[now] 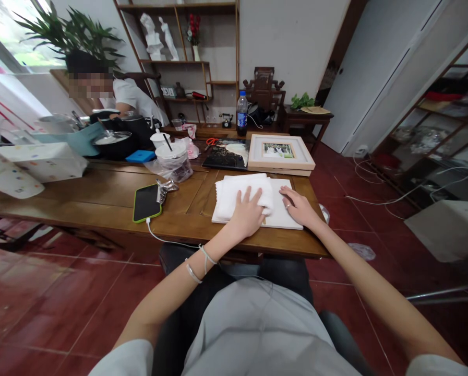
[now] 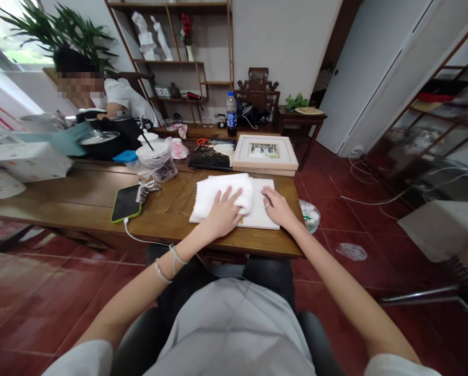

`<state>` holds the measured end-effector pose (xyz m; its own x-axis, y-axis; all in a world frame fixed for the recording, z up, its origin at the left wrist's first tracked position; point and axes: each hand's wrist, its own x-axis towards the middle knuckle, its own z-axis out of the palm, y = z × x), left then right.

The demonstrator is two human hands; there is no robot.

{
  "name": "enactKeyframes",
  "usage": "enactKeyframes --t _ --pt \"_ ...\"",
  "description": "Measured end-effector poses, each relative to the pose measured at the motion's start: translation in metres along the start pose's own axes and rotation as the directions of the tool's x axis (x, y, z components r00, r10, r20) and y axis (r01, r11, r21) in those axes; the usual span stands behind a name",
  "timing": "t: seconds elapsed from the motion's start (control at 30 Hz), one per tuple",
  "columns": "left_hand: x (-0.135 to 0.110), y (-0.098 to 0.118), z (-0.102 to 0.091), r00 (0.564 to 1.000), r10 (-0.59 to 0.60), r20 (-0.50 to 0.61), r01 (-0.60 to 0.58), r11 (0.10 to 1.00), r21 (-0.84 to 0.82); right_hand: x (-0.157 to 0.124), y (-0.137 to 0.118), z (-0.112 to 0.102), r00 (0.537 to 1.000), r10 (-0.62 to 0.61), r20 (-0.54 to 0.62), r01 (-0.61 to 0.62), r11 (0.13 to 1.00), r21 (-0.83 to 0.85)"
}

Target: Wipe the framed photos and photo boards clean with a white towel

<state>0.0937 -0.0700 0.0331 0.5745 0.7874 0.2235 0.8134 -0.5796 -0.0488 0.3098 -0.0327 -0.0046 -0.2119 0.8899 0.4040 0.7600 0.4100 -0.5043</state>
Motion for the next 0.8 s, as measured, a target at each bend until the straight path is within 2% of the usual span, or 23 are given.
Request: enactKeyframes --t 0.27,0.4,0.5,0.6,0.7,0.8 --pt "0.034 -0.026 0.009 0.999 -0.026 0.023 0.027 0.998 -0.050 0.000 0.004 0.002 1.000 -0.004 -0.003 0.004 1.000 0.026" --pt "0.041 -0.028 0.010 0.998 -0.057 0.026 0.058 0.998 -0.038 0.000 0.003 0.001 1.000 -0.007 -0.007 0.007 1.000 0.026" --pt "0.031 -0.013 0.004 0.996 -0.074 0.050 0.075 0.997 -0.012 0.000 0.000 0.000 1.000 -0.002 0.001 0.002 1.000 0.006" --pt "0.009 0.013 -0.009 0.994 -0.067 0.090 0.065 0.998 0.028 0.000 -0.001 0.000 1.000 -0.009 0.000 0.009 1.000 0.004" --pt "-0.015 0.039 -0.022 0.992 -0.009 0.126 0.004 0.999 0.042 -0.001 0.000 0.000 1.000 -0.016 -0.018 0.016 1.000 0.009" --pt "-0.030 0.052 -0.027 0.986 0.073 0.151 -0.076 0.997 0.011 -0.001 0.002 0.000 0.999 -0.035 -0.002 0.035 0.999 0.021"
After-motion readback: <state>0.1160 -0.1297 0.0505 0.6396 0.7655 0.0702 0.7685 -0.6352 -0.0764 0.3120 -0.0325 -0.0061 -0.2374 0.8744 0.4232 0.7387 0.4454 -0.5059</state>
